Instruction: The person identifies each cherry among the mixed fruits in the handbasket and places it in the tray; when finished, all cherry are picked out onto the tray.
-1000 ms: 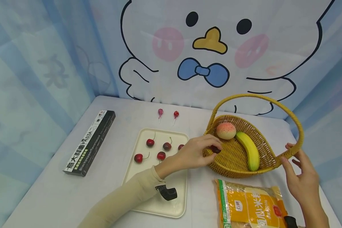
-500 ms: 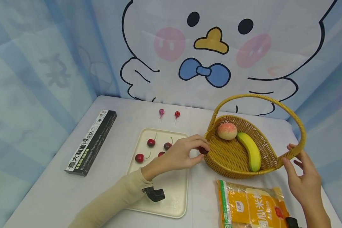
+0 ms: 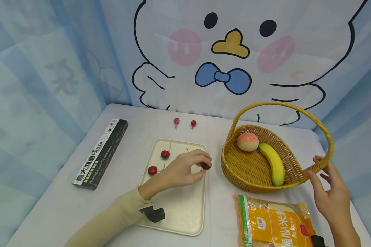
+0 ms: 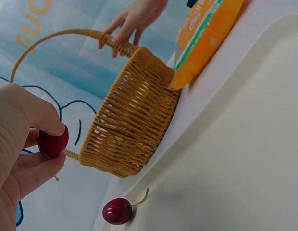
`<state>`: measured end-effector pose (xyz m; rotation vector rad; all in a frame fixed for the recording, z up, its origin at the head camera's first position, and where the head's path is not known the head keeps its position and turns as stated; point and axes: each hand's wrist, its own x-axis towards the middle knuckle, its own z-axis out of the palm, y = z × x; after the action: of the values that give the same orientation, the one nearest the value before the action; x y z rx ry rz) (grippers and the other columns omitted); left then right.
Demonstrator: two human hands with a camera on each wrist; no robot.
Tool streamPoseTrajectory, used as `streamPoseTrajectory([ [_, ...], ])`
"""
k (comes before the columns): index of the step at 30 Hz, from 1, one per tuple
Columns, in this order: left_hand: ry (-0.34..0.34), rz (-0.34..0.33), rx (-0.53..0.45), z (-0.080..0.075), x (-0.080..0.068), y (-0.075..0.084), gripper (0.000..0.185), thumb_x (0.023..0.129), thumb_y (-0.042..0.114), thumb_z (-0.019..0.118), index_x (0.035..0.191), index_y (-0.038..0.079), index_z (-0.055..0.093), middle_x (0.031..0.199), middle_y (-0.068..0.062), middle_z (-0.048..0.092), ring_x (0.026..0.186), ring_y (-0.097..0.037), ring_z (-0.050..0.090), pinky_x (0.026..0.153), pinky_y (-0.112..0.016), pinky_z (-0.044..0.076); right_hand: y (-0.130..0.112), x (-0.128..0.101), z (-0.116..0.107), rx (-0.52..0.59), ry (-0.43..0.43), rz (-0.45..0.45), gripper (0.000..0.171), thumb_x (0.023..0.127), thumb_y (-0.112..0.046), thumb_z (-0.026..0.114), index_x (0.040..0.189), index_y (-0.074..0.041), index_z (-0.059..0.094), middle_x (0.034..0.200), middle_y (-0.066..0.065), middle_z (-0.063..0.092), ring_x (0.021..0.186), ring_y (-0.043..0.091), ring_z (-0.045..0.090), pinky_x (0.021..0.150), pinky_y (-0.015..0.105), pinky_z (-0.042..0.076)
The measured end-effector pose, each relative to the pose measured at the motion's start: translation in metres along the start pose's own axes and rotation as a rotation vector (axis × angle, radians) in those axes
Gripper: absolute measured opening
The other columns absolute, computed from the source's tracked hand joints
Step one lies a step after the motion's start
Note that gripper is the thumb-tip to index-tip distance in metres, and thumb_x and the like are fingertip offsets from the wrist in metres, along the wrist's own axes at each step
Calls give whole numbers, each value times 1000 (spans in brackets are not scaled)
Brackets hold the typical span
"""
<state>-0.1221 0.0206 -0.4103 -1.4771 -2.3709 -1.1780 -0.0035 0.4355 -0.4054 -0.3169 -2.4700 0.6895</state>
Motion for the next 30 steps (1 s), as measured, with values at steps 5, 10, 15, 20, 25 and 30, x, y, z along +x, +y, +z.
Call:
streamPoseTrajectory([
  [5,-55,-37,11,-1,-10,-4,20,95,5,75,114,12,75,124,-2,72,109,-12,70,96,-16,56,2,-1,0,-15,-9,24,54,111,-14,57,162,-25,44,160,-32,41,133,-31,30,118,3,21],
  [10,-145,-65,34,1,-18,-7,19,97,5,74,115,10,76,128,-3,72,112,-14,71,99,-17,56,2,-1,0,1,2,12,54,110,-13,58,161,-25,46,156,-36,42,130,-31,31,117,2,23],
  [15,-243,-108,50,4,-23,-9,20,97,5,74,117,9,78,127,-3,73,113,-13,70,100,-16,55,2,-1,-1,1,2,10,55,110,-12,57,162,-26,45,157,-36,42,129,-32,31,118,3,24],
  [20,-319,-122,100,10,-25,-11,22,96,8,77,117,13,80,124,1,76,119,-12,70,105,-18,54,3,-1,-1,-17,-10,16,55,111,-15,56,163,-27,44,161,-32,41,131,-32,29,119,3,22],
  [25,-353,-120,117,15,-28,-14,22,97,6,75,116,15,81,119,2,77,115,-10,70,102,-17,53,3,0,-1,-14,-14,8,55,111,-16,57,163,-26,43,160,-33,41,132,-32,29,119,4,22],
  [30,-401,-131,101,17,-31,-17,27,100,4,68,120,16,80,127,2,77,125,-12,69,111,-20,50,3,1,-1,-7,-9,1,55,111,-15,57,163,-27,44,158,-37,40,132,-32,29,117,2,23],
])
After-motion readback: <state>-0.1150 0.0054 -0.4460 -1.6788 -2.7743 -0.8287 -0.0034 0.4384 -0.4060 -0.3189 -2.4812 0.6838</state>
